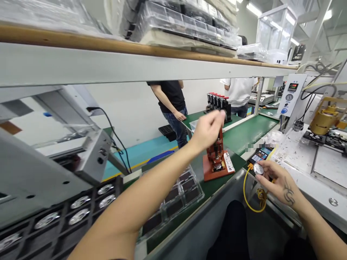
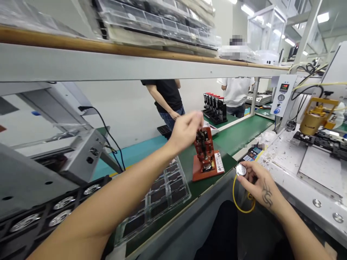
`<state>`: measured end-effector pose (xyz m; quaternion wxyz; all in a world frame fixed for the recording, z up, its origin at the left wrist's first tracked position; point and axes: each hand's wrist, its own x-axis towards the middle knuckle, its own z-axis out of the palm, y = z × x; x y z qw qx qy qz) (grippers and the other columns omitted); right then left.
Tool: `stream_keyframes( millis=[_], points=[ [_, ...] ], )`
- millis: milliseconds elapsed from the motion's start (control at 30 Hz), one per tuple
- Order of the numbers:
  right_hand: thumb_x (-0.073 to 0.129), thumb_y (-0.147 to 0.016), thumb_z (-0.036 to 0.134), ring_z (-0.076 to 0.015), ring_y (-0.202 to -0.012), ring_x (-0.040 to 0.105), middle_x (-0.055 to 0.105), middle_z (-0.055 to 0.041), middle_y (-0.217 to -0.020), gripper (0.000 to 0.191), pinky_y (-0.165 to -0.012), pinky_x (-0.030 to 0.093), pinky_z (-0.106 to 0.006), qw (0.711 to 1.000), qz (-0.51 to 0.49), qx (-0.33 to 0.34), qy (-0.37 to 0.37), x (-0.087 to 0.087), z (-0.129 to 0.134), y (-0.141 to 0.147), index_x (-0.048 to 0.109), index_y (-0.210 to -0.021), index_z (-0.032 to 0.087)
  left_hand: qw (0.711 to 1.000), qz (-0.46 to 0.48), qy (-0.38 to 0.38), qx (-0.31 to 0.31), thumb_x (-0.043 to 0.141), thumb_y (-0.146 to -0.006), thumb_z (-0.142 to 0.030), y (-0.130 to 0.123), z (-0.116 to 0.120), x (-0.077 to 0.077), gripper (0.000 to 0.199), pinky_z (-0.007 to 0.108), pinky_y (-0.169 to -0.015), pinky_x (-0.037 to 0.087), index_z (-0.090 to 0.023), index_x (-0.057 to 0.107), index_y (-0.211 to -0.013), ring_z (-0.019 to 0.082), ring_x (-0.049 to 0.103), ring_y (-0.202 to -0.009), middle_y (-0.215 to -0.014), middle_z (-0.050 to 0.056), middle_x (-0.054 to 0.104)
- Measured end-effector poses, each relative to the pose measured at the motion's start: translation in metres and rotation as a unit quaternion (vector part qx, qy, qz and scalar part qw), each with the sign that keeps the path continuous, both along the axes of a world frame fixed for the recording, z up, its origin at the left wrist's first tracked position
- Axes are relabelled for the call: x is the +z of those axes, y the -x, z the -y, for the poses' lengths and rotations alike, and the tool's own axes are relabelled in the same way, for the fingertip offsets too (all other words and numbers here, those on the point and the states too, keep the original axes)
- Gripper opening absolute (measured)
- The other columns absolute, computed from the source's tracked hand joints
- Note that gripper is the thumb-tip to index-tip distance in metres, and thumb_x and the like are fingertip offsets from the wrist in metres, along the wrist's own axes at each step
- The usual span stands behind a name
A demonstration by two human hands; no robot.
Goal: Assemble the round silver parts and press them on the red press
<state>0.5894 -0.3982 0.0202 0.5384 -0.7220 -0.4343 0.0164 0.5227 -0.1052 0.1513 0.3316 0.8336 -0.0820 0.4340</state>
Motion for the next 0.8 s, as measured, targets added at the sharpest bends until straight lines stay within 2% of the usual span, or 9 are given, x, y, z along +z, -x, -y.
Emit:
stream_keyframes(
  millis=[100,167,233,267,367,433,500,633,800],
  points=[
    [0.073,-0.095,0.043,-0.0189,-0.072,0.061,0.064,-0.0014,-0.085,0.035,-0.066,0.051,-0.032,0.999,-0.024,0.038,0.014,-0.008,-0.038,-0.009,0.069,-0.122,0.021,0.989,-0.007,0.145,0.004,0.044,-0.113,-0.043,-0.018,-0.031,0.029,0.032,0.029,-0.070,0.052,-0.019,0.058,-0.096,0.014,0.060,-0.067,-0.079,0.002,0.061],
    [0.071,-0.095,0.043,-0.0186,-0.073,0.060,0.063,-0.0011,-0.085,0.035,-0.066,0.050,-0.031,0.998,-0.028,0.057,0.023,-0.019,-0.057,-0.014,0.068,-0.121,0.020,0.984,-0.039,0.164,0.055,0.050,-0.110,-0.038,-0.015,-0.059,0.026,0.023,0.030,-0.076,0.055,-0.016,0.059,-0.111,0.016,0.068,-0.078,-0.096,0.007,0.069],
    [0.071,-0.095,0.041,-0.0180,-0.072,0.059,0.063,-0.0008,-0.084,0.034,-0.066,0.049,-0.031,0.997,-0.023,0.069,0.031,-0.033,-0.067,-0.020,0.068,-0.120,0.018,0.974,-0.106,0.137,0.145,0.055,-0.106,-0.038,0.004,-0.081,0.003,0.026,0.031,-0.079,0.056,-0.016,0.062,-0.118,0.019,0.071,-0.085,-0.102,0.009,0.073],
    [0.071,-0.095,0.040,-0.0175,-0.071,0.058,0.062,-0.0006,-0.084,0.034,-0.065,0.048,-0.030,0.996,-0.020,0.074,0.035,-0.041,-0.071,-0.022,0.068,-0.121,0.018,0.959,-0.179,0.121,0.181,0.053,-0.105,-0.041,0.017,-0.087,-0.016,0.029,0.032,-0.078,0.056,-0.017,0.065,-0.115,0.020,0.070,-0.082,-0.096,0.007,0.074],
    [0.071,-0.093,0.036,-0.0164,-0.069,0.056,0.060,0.0007,-0.081,0.033,-0.064,0.046,-0.029,0.995,-0.011,0.087,0.046,-0.060,-0.084,-0.032,0.068,-0.120,0.017,0.929,-0.328,0.111,0.134,0.066,-0.092,-0.042,0.050,-0.081,-0.083,0.028,0.033,-0.059,0.054,-0.018,0.074,-0.080,0.022,0.066,-0.057,-0.062,0.003,0.070],
    [0.073,-0.091,0.034,-0.0160,-0.069,0.055,0.058,0.0018,-0.079,0.031,-0.065,0.045,-0.029,0.994,-0.002,0.098,0.054,-0.070,-0.100,-0.038,0.069,-0.117,0.018,0.913,-0.385,0.103,0.090,0.071,-0.086,-0.038,0.057,-0.065,-0.125,0.023,0.031,-0.055,0.052,-0.019,0.074,-0.072,0.021,0.066,-0.053,-0.057,0.002,0.069],
    [0.075,-0.088,0.032,-0.0160,-0.070,0.054,0.056,0.0032,-0.077,0.029,-0.067,0.045,-0.029,0.992,0.008,0.107,0.060,-0.076,-0.118,-0.044,0.069,-0.113,0.019,0.907,-0.403,0.094,0.076,0.071,-0.084,-0.034,0.050,-0.049,-0.155,0.019,0.029,-0.057,0.050,-0.019,0.074,-0.074,0.021,0.066,-0.054,-0.059,0.002,0.070],
    [0.074,-0.088,0.032,-0.0160,-0.069,0.055,0.056,0.0036,-0.077,0.027,-0.068,0.046,-0.029,0.990,0.018,0.115,0.074,-0.088,-0.144,-0.054,0.067,-0.111,0.018,0.914,-0.390,0.073,0.079,0.079,-0.074,-0.029,0.024,-0.033,-0.182,0.015,0.026,-0.062,0.045,-0.019,0.075,-0.085,0.020,0.066,-0.065,-0.065,0.000,0.070],
    [0.072,-0.091,0.033,-0.0162,-0.072,0.056,0.060,0.0000,-0.086,0.027,-0.070,0.047,-0.029,0.987,0.027,0.125,0.098,-0.098,-0.154,-0.063,0.068,-0.112,0.018,0.922,-0.374,0.068,0.075,0.077,-0.075,-0.031,0.029,-0.037,-0.186,0.019,0.025,-0.058,0.037,-0.017,0.073,-0.087,0.016,0.054,-0.058,-0.059,-0.004,0.058]
  ],
)
